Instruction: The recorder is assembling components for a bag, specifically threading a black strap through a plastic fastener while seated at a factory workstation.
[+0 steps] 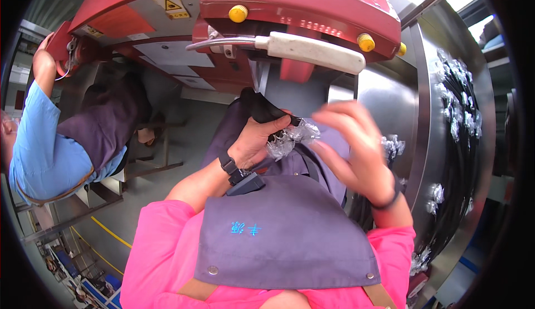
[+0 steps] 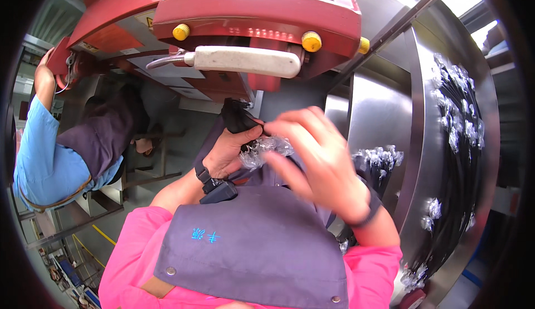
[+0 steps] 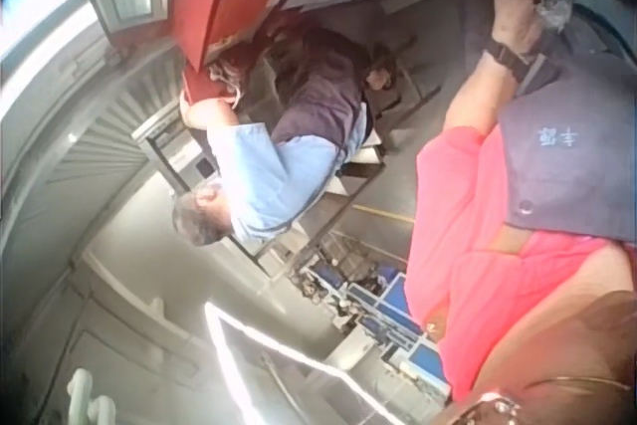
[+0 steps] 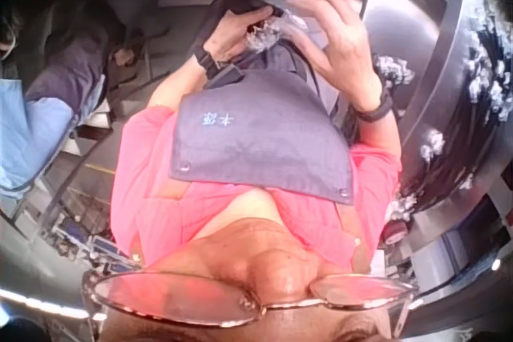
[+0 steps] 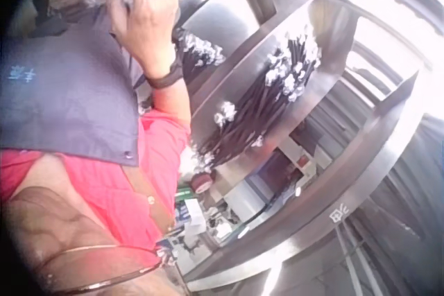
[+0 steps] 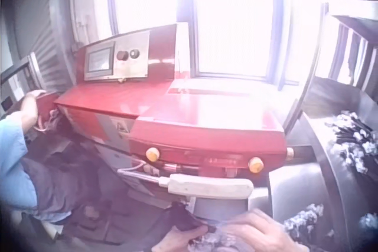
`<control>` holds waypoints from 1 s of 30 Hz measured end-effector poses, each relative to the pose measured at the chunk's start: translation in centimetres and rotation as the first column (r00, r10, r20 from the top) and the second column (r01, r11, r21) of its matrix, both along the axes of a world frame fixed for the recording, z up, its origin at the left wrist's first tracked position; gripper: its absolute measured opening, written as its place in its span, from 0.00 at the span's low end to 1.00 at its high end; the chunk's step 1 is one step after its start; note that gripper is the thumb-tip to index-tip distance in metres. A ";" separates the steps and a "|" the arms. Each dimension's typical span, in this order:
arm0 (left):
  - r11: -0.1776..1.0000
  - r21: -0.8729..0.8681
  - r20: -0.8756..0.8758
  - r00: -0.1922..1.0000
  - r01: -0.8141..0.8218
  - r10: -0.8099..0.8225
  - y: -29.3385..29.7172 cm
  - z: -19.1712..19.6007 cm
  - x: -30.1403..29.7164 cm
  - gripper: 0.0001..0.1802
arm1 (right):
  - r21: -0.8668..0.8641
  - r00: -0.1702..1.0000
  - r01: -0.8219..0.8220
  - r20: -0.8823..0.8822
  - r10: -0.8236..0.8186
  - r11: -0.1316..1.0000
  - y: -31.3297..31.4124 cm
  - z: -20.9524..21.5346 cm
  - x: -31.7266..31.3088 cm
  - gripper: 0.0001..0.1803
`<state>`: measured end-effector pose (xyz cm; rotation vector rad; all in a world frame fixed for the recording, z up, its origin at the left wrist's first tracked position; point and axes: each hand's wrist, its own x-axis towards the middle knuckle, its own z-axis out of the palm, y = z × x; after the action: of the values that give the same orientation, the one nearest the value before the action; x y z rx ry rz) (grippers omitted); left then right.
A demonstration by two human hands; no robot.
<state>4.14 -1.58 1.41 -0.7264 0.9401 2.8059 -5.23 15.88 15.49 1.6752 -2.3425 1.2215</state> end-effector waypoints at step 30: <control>0.994 0.090 -0.083 0.994 -0.066 0.074 0.1 -0.3 0.3 0.11 | -0.234 0.978 0.147 -0.110 -0.177 0.961 -1.7 4.4 -3.3 0.19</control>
<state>4.48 -1.45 1.11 -0.6440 0.8133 2.9401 -8.49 14.13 19.90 1.4165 -2.1256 1.2512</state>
